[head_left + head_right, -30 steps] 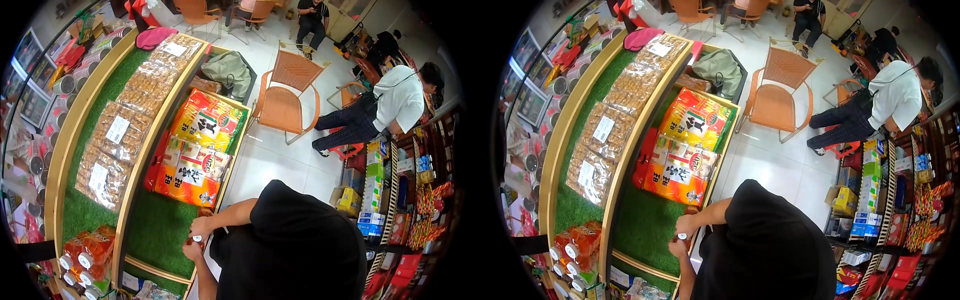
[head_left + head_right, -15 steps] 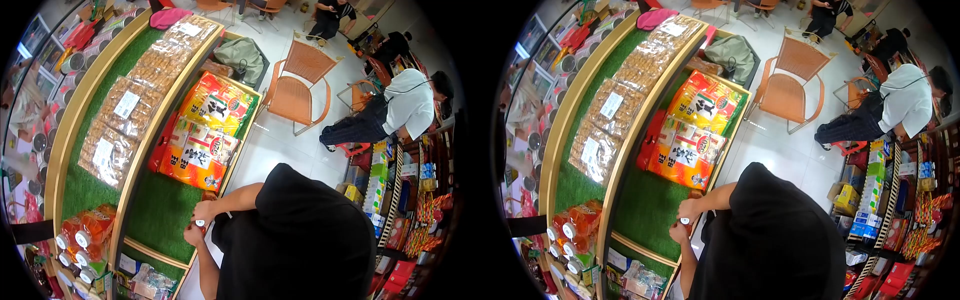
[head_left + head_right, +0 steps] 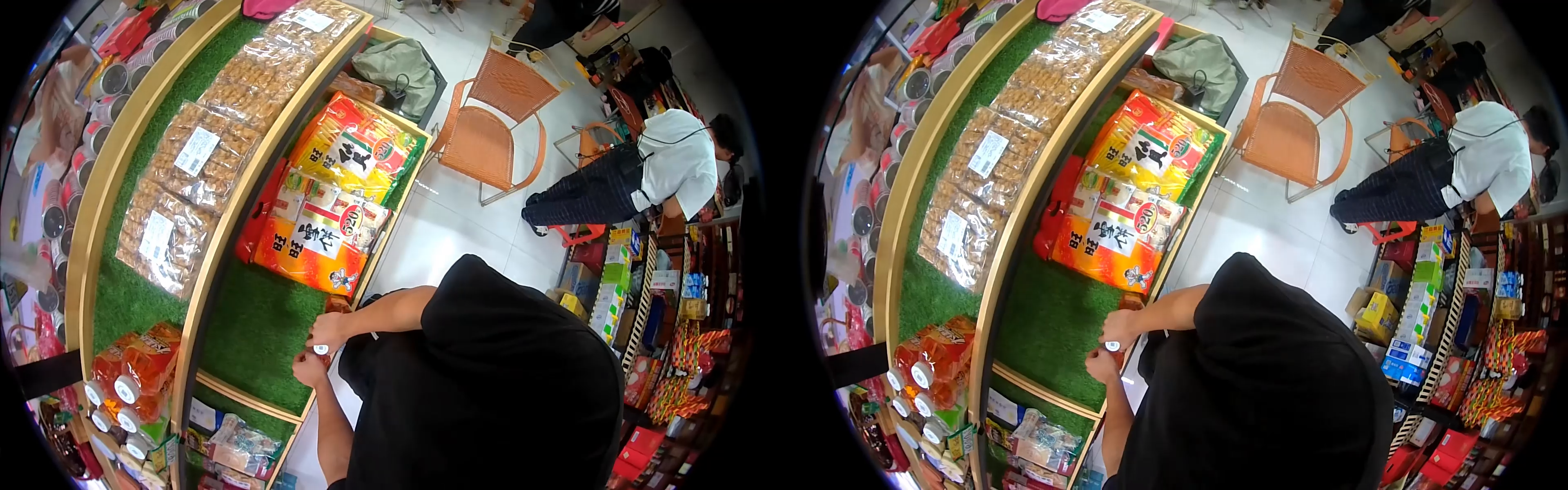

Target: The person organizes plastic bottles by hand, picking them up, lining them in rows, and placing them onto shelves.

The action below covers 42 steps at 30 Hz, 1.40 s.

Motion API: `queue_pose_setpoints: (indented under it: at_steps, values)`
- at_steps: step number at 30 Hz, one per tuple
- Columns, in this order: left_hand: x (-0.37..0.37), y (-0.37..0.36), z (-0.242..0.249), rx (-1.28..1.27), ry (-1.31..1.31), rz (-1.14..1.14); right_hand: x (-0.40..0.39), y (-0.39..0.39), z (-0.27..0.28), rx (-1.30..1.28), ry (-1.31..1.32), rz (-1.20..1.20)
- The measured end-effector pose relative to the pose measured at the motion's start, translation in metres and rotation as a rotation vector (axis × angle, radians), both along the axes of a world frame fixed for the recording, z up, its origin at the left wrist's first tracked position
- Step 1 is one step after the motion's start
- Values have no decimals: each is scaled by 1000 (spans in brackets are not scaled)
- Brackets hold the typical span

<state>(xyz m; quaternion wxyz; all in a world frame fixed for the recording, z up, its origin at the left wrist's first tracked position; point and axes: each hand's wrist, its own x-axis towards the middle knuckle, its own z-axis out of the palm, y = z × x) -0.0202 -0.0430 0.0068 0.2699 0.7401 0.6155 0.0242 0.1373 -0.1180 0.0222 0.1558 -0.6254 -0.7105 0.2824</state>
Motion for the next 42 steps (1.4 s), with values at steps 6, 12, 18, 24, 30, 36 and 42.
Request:
queue_pose_setpoints:
  at_steps: [6, 12, 18, 24, 30, 36, 42]
  values:
    - [-2, -7, -6, 90, -24, -9, -1, 1, -1, -47, 9, 12]
    - [-3, -8, -2, 62, -71, 35, 0, 5, 0, -72, 12, 35]
    - [6, -8, -6, -56, 50, 154, 6, 3, 4, 91, 52, -57]
    - [1, -17, 5, 101, -147, 93, -1, 12, 16, -49, -65, -39]
    - [5, -15, -2, 17, -77, 130, 1, 12, 15, -69, -69, 8]
    - [2, -22, -2, 120, -93, 100, -2, 21, 17, -43, -68, 12]
    - [5, -14, 7, 31, -52, 108, -3, 20, 17, -53, -78, 31]
